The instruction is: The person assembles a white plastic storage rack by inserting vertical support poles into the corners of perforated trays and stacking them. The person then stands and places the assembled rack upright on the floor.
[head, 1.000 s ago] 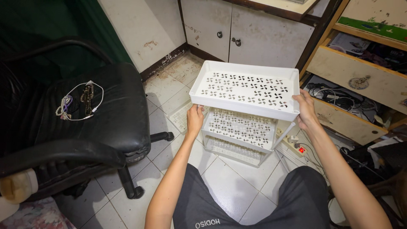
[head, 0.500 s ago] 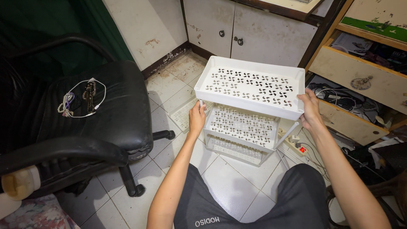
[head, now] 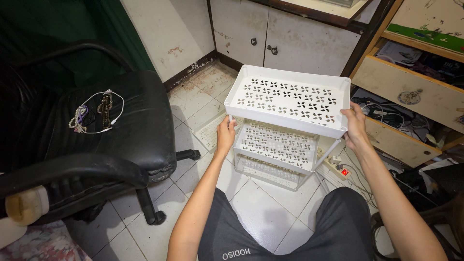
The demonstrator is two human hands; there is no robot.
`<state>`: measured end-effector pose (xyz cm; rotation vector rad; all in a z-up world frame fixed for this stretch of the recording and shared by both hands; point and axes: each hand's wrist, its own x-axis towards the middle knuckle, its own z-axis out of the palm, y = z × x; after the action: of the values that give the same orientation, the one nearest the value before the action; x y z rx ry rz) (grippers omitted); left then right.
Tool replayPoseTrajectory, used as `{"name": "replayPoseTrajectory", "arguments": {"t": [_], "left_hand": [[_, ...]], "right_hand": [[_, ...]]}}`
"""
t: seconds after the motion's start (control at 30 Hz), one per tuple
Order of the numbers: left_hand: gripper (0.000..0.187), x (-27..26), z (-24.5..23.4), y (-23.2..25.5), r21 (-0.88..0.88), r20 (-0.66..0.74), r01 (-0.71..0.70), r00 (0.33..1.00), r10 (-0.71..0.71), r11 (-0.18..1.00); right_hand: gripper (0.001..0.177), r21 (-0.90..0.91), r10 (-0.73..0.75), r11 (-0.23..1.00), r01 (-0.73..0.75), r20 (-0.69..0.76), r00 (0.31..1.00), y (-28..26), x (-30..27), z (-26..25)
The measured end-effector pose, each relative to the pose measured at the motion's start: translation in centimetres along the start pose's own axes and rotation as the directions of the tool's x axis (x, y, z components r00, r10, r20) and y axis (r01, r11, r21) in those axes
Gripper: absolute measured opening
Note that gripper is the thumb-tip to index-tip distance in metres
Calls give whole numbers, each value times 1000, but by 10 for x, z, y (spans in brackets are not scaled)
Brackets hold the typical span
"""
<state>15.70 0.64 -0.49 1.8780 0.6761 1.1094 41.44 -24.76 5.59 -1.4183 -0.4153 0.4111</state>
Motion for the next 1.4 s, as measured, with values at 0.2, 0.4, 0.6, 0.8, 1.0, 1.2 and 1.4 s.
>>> {"name": "replayPoseTrajectory", "arguments": {"t": [0.2, 0.4, 0.6, 0.8, 1.0, 1.2, 1.4], "left_hand": [[15, 0, -1, 1, 0, 9, 4, 1000, -4, 1000], [14, 0, 0, 1, -8, 11, -1, 1000, 1, 1000], [14, 0, 0, 0, -9, 5, 5, 1000, -5, 1000], [13, 3, 4, -11, -22, 11, 8, 1000, -8, 1000], [42, 12, 4, -29, -359, 148, 97, 988, -46, 928], [68, 41, -6, 4, -528, 243, 426, 905, -351, 734], [62, 44, 6, -3, -579, 185, 328, 945, -271, 746]], "right_hand": [[45, 44, -103, 994, 103, 1, 995, 2, -3, -5], [44, 33, -104, 994, 104, 19, 994, 4, -1, -6], [46, -9, -90, 996, 90, 1, 996, 4, -2, -3], [46, -6, -81, 997, 81, 10, 997, 5, -1, -6], [46, -83, -42, 996, 38, -46, 998, 0, -9, -1], [44, -59, -135, 989, 135, -10, 991, 18, 1, -7], [43, -54, -124, 991, 124, 0, 992, 23, 6, -10]]}}
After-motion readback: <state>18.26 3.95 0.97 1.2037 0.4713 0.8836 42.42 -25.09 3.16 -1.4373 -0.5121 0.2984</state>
